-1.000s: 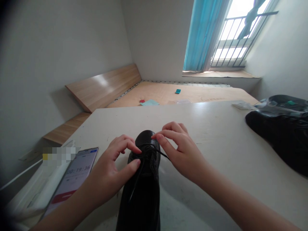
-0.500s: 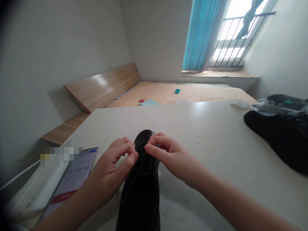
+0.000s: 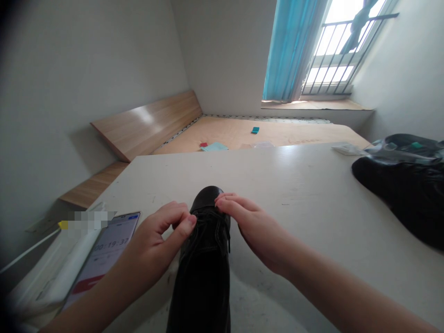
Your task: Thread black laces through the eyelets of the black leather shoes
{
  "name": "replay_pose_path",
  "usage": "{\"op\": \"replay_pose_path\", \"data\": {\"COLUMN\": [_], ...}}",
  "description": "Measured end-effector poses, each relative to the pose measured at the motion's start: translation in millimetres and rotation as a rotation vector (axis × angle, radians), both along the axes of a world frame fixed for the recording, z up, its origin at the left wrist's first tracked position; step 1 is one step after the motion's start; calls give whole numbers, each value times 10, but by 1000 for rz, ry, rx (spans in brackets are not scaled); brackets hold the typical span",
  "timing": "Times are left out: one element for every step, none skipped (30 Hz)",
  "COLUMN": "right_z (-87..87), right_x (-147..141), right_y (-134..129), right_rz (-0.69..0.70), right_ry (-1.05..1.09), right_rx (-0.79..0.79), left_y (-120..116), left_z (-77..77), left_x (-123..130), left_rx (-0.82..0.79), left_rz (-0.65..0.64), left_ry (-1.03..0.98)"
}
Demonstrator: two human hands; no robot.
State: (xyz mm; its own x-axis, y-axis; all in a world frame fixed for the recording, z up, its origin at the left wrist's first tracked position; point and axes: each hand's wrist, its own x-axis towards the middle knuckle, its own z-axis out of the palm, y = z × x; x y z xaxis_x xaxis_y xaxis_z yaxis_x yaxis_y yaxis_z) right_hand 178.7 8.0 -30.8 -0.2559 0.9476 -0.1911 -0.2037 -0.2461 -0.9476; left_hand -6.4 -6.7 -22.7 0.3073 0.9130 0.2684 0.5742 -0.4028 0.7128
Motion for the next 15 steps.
{"op": "replay_pose_path", "data": {"right_z": [11,24,37,47,54,56,54,47,37,25,12,-1,-15,-27,-39], "right_x": [-15,-32,-50,-67,-84,-98,-108,-114,-114,-110,-100,-87,-71,-54,-38], "right_y": [-2,-7,-15,-25,-36,-45,-52,-56,-58,-57,-54,-51,-48,-45,-43], "right_rz": [5,7,3,-8,-22,-28,-30,-31,-35,-41,-47,-51,-45,-34,-20], "right_ry": [48,88,118,139,154,166,177,185,190,189,182,169,150,122,90], "right_rx": [-33,-60,-83,-101,-117,-130,-134,-128,-114,-95,-77,-62,-53,-42,-26], "left_y": [3,4,5,4,3,2,2,3,4,6,8,9,9,8,6], "left_z": [0,0,-1,-2,-3,-4,-6,-8,-11,-13,-17,-20,-24,-28,-31], "left_x": [1,2,2,2,1,0,-2,-6,-11,-16,-22,-28,-32,-36,-38], "left_rx": [9,18,28,32,33,34,35,34,31,28,24,19,16,12,8], "left_rz": [5,11,17,22,29,34,39,42,43,43,43,43,44,45,45], "left_ry": [9,18,25,29,32,34,37,39,40,40,41,41,42,43,44]}}
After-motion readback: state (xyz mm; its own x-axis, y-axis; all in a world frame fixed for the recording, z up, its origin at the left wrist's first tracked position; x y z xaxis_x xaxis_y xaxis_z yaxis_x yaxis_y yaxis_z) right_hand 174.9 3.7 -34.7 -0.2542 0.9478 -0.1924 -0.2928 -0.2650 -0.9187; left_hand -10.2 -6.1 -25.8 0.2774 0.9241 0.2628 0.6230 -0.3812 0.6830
